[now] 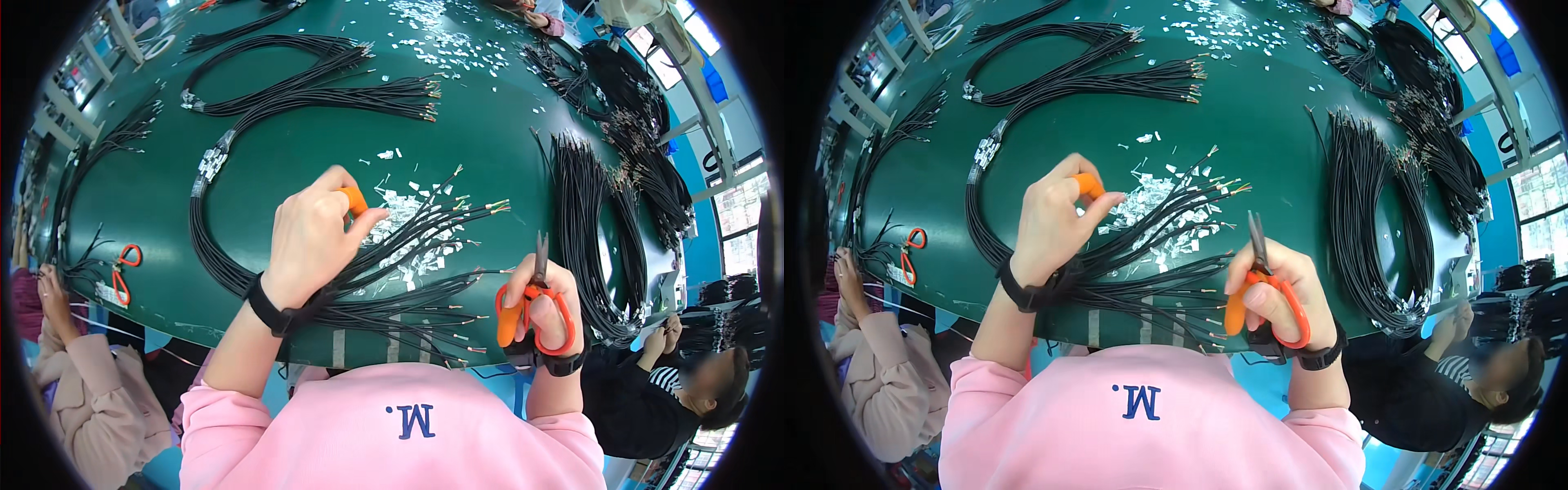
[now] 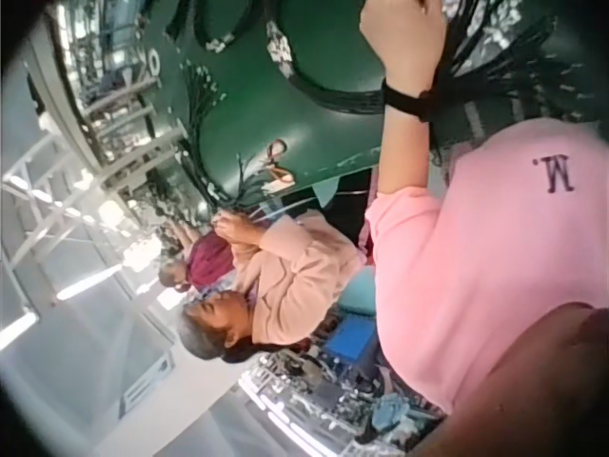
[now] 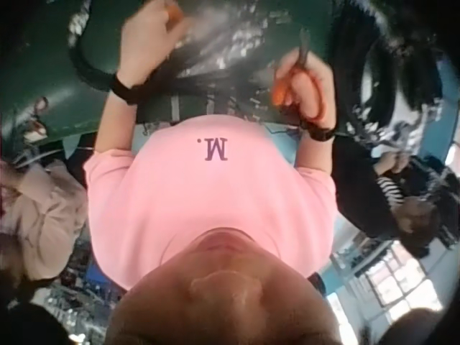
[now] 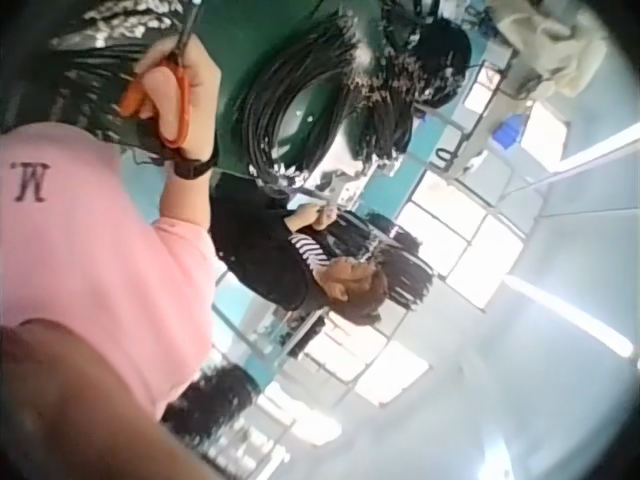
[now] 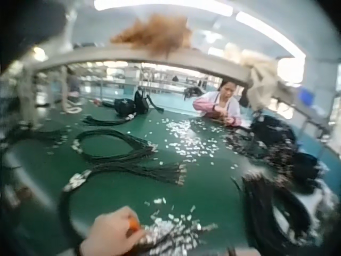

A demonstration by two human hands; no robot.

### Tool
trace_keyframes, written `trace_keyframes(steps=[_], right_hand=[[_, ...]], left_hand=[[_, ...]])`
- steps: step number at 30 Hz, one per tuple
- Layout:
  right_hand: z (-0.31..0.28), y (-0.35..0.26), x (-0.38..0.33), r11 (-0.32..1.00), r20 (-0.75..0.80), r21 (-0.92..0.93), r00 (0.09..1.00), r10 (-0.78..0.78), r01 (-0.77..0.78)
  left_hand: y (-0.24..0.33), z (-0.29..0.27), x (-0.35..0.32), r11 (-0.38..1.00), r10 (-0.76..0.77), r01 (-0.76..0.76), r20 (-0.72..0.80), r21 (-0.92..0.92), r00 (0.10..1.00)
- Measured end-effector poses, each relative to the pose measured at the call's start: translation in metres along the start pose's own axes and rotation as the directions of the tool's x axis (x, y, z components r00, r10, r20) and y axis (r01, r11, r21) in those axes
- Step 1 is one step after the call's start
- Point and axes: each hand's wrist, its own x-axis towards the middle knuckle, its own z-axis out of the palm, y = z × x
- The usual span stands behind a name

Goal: The person is trimming and preparing bundles of black cables using scissors at an assembly station.

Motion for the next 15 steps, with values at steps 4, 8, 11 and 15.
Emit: trace_keyframes(steps=[4,8,11,15], right_hand=[[-0.014,0.010,-0.014,0.999,-0.100,-0.034,0.995,-0.003,0.000],[-0.031,0.024,-0.021,0.972,-0.312,-0.207,0.949,0.044,-0.113],[-0.053,0.049,-0.030,0.770,-0.440,-0.613,0.886,-0.146,-0.178],[-0.071,0.069,-0.040,0.435,-0.352,-0.879,0.884,-0.309,-0.198]], left_hand=[[-0.008,-0.003,-0.012,0.992,0.059,-0.066,-0.066,-0.111,0.996],[-0.036,-0.028,-0.041,0.985,0.158,-0.154,0.051,-0.077,0.986],[-0.041,-0.048,-0.070,0.978,0.189,-0.200,0.152,0.063,0.970],[-0.069,-0.058,-0.089,0.954,0.076,-0.171,0.350,0.248,0.934]])
